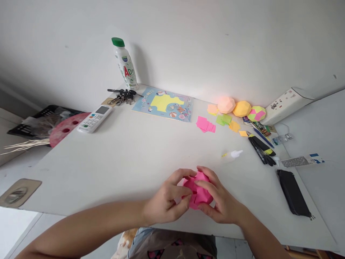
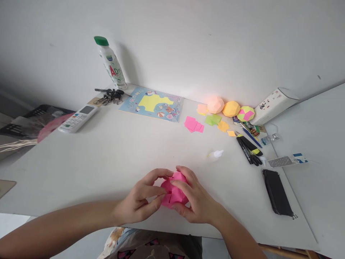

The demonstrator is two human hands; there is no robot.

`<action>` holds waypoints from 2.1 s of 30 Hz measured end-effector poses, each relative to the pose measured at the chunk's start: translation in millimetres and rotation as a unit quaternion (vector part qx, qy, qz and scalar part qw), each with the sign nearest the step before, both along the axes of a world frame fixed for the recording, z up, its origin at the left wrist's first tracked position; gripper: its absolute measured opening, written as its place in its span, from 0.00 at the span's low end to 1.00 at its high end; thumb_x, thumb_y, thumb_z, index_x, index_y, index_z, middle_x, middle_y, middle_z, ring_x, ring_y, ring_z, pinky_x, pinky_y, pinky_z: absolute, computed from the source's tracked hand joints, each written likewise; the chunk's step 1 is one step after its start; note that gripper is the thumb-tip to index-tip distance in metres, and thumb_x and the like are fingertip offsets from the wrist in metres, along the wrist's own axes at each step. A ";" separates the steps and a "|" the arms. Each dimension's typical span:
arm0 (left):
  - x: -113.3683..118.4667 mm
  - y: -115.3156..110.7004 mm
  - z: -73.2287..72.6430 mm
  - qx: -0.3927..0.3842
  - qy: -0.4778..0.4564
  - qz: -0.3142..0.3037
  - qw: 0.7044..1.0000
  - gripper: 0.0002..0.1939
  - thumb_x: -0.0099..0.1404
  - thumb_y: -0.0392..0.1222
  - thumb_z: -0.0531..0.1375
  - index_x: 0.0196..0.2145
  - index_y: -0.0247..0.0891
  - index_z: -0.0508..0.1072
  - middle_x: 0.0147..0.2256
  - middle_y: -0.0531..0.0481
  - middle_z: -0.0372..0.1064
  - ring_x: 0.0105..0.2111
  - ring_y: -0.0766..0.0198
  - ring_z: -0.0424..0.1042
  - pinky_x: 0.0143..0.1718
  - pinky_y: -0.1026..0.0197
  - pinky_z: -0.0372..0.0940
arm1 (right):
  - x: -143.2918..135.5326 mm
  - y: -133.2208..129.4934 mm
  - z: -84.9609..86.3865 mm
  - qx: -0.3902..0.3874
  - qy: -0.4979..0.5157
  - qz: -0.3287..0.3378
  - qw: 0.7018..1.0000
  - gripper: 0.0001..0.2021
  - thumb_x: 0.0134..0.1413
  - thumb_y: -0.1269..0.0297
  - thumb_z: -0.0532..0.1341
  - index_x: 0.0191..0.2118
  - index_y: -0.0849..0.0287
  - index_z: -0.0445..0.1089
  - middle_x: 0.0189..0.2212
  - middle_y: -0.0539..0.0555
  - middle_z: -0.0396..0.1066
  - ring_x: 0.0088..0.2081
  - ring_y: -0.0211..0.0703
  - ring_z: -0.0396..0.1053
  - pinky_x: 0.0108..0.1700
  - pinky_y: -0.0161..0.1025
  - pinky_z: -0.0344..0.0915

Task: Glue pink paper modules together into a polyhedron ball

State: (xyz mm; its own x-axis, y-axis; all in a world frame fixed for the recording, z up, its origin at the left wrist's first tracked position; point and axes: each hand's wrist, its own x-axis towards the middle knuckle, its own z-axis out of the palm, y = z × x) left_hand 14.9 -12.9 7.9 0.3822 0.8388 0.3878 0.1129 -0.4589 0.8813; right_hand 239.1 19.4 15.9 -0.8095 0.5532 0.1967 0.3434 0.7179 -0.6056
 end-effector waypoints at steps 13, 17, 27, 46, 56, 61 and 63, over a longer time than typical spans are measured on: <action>0.1 1.2 -0.2 -0.027 0.002 -0.031 0.999 0.11 0.63 0.26 0.53 0.31 0.33 0.74 0.51 0.38 0.59 0.53 0.54 0.65 0.49 0.57 0.68 | -1.2 0.7 1.8 0.009 0.004 0.013 1.000 0.23 0.64 0.59 0.55 0.61 0.58 0.52 0.64 0.67 0.43 0.67 0.59 0.43 0.62 0.56 0.57; -1.7 4.3 2.2 -0.033 0.023 -0.054 0.998 0.10 0.63 0.26 0.54 0.35 0.34 0.73 0.54 0.38 0.56 0.55 0.53 0.62 0.55 0.53 0.65 | 0.2 1.2 0.2 0.006 0.009 0.014 1.000 0.24 0.64 0.57 0.55 0.62 0.58 0.50 0.65 0.67 0.42 0.67 0.59 0.43 0.63 0.56 0.56; -3.7 8.4 5.1 -0.082 0.041 -0.085 0.992 0.08 0.65 0.28 0.54 0.35 0.36 0.72 0.56 0.39 0.55 0.57 0.53 0.61 0.55 0.51 0.66 | 1.2 2.5 -3.2 -0.007 0.023 0.015 1.000 0.29 0.66 0.54 0.52 0.67 0.55 0.43 0.65 0.65 0.40 0.67 0.60 0.42 0.63 0.58 0.56; 1.1 2.6 0.2 -0.073 0.072 -0.034 0.994 0.08 0.67 0.31 0.53 0.33 0.37 0.70 0.59 0.40 0.52 0.62 0.49 0.54 0.60 0.43 0.60 | -3.7 0.7 -4.1 -0.005 0.029 -0.008 1.000 0.29 0.65 0.58 0.53 0.67 0.53 0.43 0.65 0.65 0.41 0.66 0.61 0.45 0.62 0.60 0.57; 0.9 1.9 0.4 -0.111 0.064 -0.040 0.991 0.08 0.68 0.32 0.53 0.32 0.37 0.69 0.60 0.40 0.51 0.64 0.48 0.51 0.60 0.42 0.59 | -6.4 -0.9 -3.7 0.011 0.028 -0.023 0.999 0.28 0.65 0.59 0.54 0.66 0.55 0.44 0.65 0.66 0.39 0.67 0.58 0.44 0.62 0.58 0.57; 2.4 2.1 0.0 -0.104 0.066 -0.042 0.992 0.07 0.69 0.35 0.55 0.32 0.37 0.69 0.60 0.41 0.52 0.63 0.48 0.51 0.61 0.44 0.59 | -7.9 -5.1 -6.6 0.020 0.022 -0.048 0.998 0.31 0.63 0.59 0.57 0.66 0.57 0.44 0.65 0.67 0.40 0.67 0.59 0.43 0.63 0.57 0.56; 3.2 1.8 -0.7 -0.087 0.062 -0.035 0.994 0.06 0.68 0.36 0.56 0.32 0.37 0.69 0.60 0.41 0.52 0.63 0.49 0.52 0.60 0.44 0.58 | -8.0 -6.8 -8.4 0.021 0.019 -0.056 0.998 0.32 0.62 0.59 0.58 0.66 0.57 0.44 0.66 0.67 0.39 0.67 0.59 0.43 0.63 0.58 0.56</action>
State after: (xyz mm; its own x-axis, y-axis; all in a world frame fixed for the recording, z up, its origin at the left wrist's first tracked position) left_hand 18.2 -11.0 7.2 0.4783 0.8583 0.1858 0.1990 -0.3120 0.9290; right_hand 231.1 12.6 7.5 -0.7341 0.6310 0.2509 0.4010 0.7010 -0.5898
